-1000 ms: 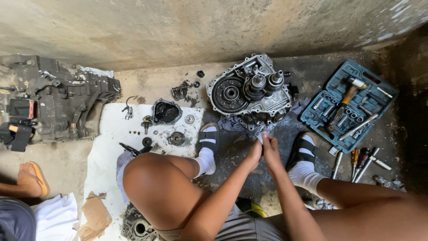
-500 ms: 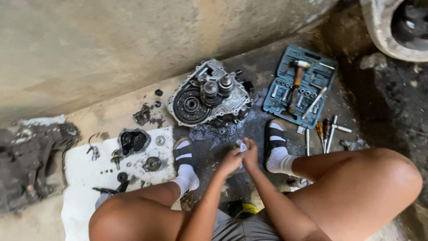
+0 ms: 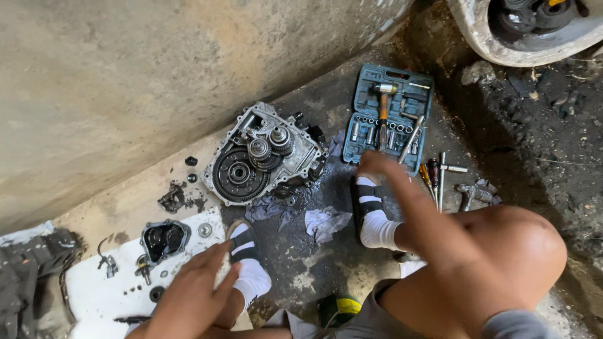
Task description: The person sits on the floor and works on a disassembled engine block. They use a hammer to tap a component, then use a socket wrench to tighten a bolt on the engine. They also wipe the engine with a cloth.
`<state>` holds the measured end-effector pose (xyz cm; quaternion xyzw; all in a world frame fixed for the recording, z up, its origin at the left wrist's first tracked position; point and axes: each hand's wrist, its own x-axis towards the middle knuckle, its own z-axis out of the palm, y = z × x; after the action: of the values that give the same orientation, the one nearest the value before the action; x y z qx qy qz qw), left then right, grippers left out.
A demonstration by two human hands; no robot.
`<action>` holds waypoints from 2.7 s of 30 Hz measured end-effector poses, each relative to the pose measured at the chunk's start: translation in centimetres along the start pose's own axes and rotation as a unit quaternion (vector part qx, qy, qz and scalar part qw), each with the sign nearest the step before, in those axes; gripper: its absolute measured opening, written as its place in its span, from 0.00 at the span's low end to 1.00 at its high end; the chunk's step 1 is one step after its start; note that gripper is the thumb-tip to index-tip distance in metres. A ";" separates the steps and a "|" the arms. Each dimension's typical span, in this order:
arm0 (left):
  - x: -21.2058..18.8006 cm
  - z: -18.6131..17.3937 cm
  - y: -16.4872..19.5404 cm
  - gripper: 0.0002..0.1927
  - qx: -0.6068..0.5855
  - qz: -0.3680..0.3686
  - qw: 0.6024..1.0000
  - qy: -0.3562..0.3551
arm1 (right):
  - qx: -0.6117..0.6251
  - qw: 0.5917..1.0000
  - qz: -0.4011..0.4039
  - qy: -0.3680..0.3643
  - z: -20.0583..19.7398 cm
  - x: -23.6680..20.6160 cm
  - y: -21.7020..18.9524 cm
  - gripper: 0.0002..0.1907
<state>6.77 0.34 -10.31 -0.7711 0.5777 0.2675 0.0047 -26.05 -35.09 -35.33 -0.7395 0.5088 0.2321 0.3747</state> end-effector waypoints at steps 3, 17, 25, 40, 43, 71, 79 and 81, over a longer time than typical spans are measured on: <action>1.2 1.2 -1.9 0.32 0.102 -0.101 0.989 -0.028 | -0.029 0.994 0.100 0.041 -13.3 -1.2 5.6 0.34; 3.5 18.0 -4.8 0.40 0.092 -0.032 0.949 -0.301 | 0.042 0.970 0.054 0.231 1.9 3.1 15.5 0.22; 10.8 33.2 -1.4 0.27 -0.091 -0.115 0.972 -0.182 | 0.115 0.949 0.172 0.240 5.3 5.9 11.3 0.27; 16.8 34.4 8.2 0.16 -0.592 -0.241 0.769 0.005 | 0.502 0.838 0.033 0.210 -2.1 -6.0 11.0 0.14; 16.6 32.7 7.9 0.16 -0.896 -0.254 0.358 -0.066 | 0.565 0.795 -0.077 0.208 -5.7 -13.4 8.6 0.10; 1.6 7.1 12.0 0.17 -0.719 0.087 0.686 0.068 | 0.748 0.663 0.011 0.022 9.9 -21.7 -8.4 0.10; -4.3 10.1 6.7 0.22 -0.483 -0.044 0.870 -0.091 | 0.753 0.656 -0.010 0.045 10.0 -19.3 -11.0 0.12; -3.0 11.6 5.4 0.23 -0.257 -0.024 0.966 0.004 | 0.698 0.710 -0.017 0.091 10.4 -19.8 -11.1 0.13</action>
<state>-3.36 4.89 -17.36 -0.7612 0.4710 0.4036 -0.1896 -22.78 -13.14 -23.86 -0.2930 0.5446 -0.2642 0.7401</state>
